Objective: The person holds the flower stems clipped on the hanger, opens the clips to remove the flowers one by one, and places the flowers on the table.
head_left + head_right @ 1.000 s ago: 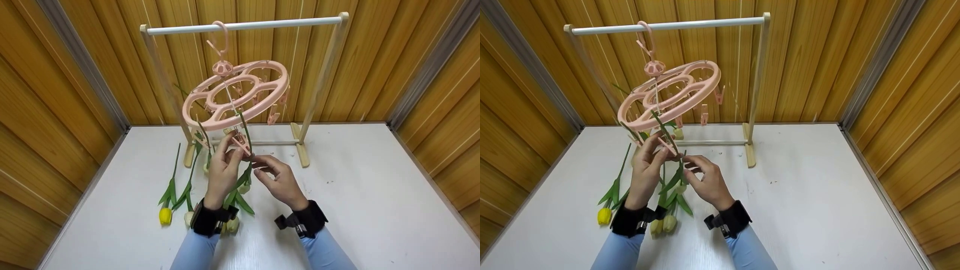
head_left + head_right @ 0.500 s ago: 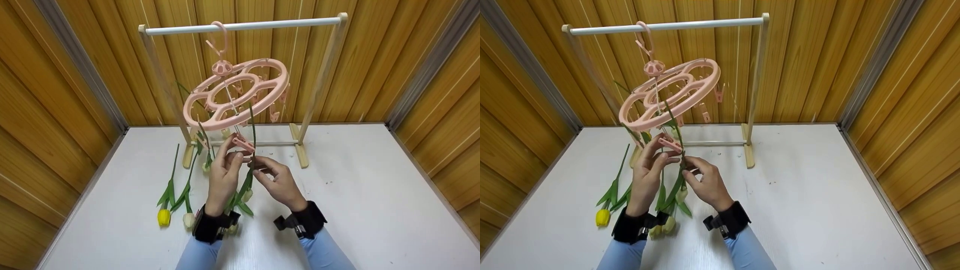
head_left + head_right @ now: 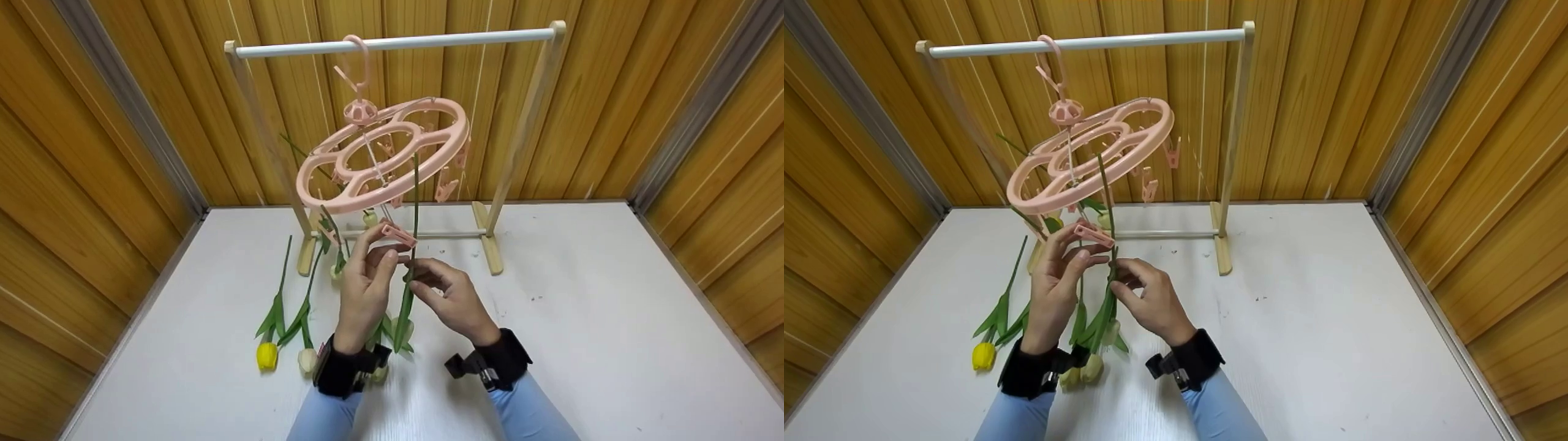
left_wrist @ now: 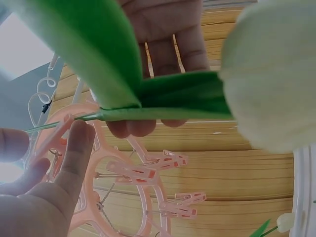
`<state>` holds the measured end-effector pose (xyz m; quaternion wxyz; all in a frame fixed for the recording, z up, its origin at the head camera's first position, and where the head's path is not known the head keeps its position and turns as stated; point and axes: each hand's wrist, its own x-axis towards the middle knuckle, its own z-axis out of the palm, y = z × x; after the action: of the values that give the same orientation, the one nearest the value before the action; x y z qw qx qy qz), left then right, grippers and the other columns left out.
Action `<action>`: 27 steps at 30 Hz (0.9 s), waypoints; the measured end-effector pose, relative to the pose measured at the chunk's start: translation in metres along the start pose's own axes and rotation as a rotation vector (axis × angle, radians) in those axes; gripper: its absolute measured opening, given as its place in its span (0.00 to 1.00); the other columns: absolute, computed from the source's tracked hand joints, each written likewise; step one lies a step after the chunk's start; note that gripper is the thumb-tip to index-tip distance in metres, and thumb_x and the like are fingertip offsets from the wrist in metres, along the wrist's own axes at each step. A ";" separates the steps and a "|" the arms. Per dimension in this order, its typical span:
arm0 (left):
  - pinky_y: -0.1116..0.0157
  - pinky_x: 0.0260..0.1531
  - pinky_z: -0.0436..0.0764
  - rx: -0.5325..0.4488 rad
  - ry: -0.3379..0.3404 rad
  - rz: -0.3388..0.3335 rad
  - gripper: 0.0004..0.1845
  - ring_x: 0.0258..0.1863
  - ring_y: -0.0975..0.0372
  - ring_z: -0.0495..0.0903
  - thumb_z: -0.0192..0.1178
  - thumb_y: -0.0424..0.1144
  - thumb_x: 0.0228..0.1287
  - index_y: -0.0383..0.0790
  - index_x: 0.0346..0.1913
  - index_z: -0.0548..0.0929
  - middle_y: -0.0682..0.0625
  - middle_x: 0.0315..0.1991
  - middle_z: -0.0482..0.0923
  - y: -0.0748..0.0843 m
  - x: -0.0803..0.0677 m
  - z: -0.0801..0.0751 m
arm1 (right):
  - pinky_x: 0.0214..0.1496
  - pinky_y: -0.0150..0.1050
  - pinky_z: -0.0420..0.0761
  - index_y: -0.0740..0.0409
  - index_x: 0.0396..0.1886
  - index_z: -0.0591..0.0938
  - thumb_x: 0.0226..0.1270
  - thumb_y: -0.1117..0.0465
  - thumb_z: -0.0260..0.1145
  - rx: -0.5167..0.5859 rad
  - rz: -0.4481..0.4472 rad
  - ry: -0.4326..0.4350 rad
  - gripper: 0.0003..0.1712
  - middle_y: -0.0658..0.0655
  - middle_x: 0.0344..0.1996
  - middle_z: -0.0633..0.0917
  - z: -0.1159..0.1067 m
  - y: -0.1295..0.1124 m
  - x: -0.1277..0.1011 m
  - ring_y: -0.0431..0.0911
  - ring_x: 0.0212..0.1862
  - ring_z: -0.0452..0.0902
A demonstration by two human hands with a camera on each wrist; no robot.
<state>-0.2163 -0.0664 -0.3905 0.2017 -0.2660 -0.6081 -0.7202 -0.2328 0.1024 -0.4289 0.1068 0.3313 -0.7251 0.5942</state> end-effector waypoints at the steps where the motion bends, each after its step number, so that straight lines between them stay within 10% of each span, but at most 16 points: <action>1: 0.52 0.55 0.83 -0.015 -0.002 0.001 0.22 0.57 0.49 0.82 0.50 0.26 0.78 0.26 0.71 0.67 0.29 0.55 0.78 0.000 0.000 0.000 | 0.49 0.35 0.83 0.69 0.58 0.82 0.74 0.70 0.65 0.000 0.002 0.000 0.16 0.63 0.44 0.87 0.000 0.000 0.000 0.44 0.46 0.83; 14: 0.58 0.51 0.82 0.021 -0.001 0.085 0.14 0.55 0.51 0.83 0.48 0.26 0.79 0.25 0.62 0.72 0.33 0.53 0.79 -0.002 0.006 -0.010 | 0.47 0.33 0.83 0.71 0.53 0.83 0.73 0.71 0.65 0.021 0.014 0.008 0.12 0.64 0.44 0.85 -0.001 0.001 0.000 0.40 0.43 0.82; 27: 0.60 0.45 0.84 0.025 0.120 0.027 0.15 0.45 0.54 0.85 0.56 0.29 0.77 0.27 0.61 0.71 0.37 0.49 0.81 -0.001 0.006 -0.013 | 0.42 0.32 0.83 0.68 0.50 0.85 0.72 0.70 0.67 -0.014 -0.015 0.026 0.10 0.61 0.38 0.84 -0.004 0.002 -0.001 0.41 0.39 0.81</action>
<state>-0.2237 -0.0784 -0.3891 0.2508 -0.2281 -0.6004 -0.7243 -0.2341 0.1071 -0.4304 0.1230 0.3281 -0.7253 0.5926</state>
